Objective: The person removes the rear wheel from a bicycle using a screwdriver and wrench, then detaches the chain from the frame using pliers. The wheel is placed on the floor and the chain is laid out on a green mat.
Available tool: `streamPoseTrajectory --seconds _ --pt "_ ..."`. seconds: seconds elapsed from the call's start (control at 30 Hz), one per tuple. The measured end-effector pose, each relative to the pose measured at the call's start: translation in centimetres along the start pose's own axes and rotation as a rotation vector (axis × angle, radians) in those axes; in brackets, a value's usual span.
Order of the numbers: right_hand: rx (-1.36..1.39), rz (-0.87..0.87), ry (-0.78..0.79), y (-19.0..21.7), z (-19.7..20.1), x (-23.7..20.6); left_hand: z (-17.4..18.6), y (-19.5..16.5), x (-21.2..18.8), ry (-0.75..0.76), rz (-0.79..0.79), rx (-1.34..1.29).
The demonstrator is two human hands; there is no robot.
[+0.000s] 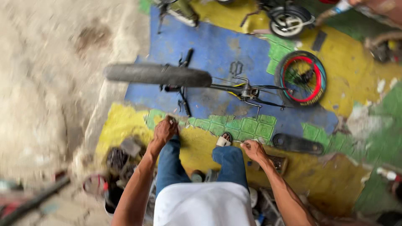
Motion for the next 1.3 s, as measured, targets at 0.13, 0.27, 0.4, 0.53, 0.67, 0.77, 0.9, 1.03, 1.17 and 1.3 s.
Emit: streamPoseTrajectory --seconds 0.13,0.27,0.4,0.53,0.67,0.77,0.9,1.03,1.17,1.3 --pt "0.137 -0.054 -0.029 0.9 -1.8 3.4 0.0 3.0 4.9 0.034 -0.007 -0.025" --pt "0.169 -0.16 -0.09 -0.1 -3.7 7.2 -1.7 6.0 9.2 0.05 -0.032 0.012" --pt "0.191 -0.153 -0.092 -3.1 -5.6 13.2 -6.0 8.8 14.5 -0.024 -0.014 -0.033" --pt "0.103 -0.089 -0.243 -7.5 -7.6 19.5 -11.3 11.6 18.7 -0.007 0.065 -0.095" --pt "0.34 -0.28 -0.283 -11.9 -8.8 26.6 -15.9 14.4 22.2 0.11 0.239 0.012" --pt "0.452 -0.166 -0.413 -13.1 -8.5 31.2 -18.2 14.5 24.6 -0.145 -0.369 0.016" --pt "0.359 0.049 -0.573 -12.9 -8.3 34.8 -24.2 17.1 26.4 0.15 -0.072 -0.144" --pt "0.299 0.097 -0.624 -11.4 -9.1 37.2 -31.7 13.8 27.9 0.355 -0.143 -0.317" --pt "0.353 0.191 -0.773 -11.3 -10.3 37.7 -36.6 9.1 30.0 0.444 -0.258 -0.158" --pt "0.249 0.209 -0.91 -13.2 -11.9 38.2 -39.9 3.8 31.8 0.396 -0.465 -0.153"
Point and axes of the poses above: each hand's wrist, its own x-axis towards the middle knuckle, its own z-axis out of the back of the hand, y = z × x, the point moved 3 cm from there along x, towards the middle knuckle, and after that the axes turned 7 degrees about -z, right-handed, at the moved point
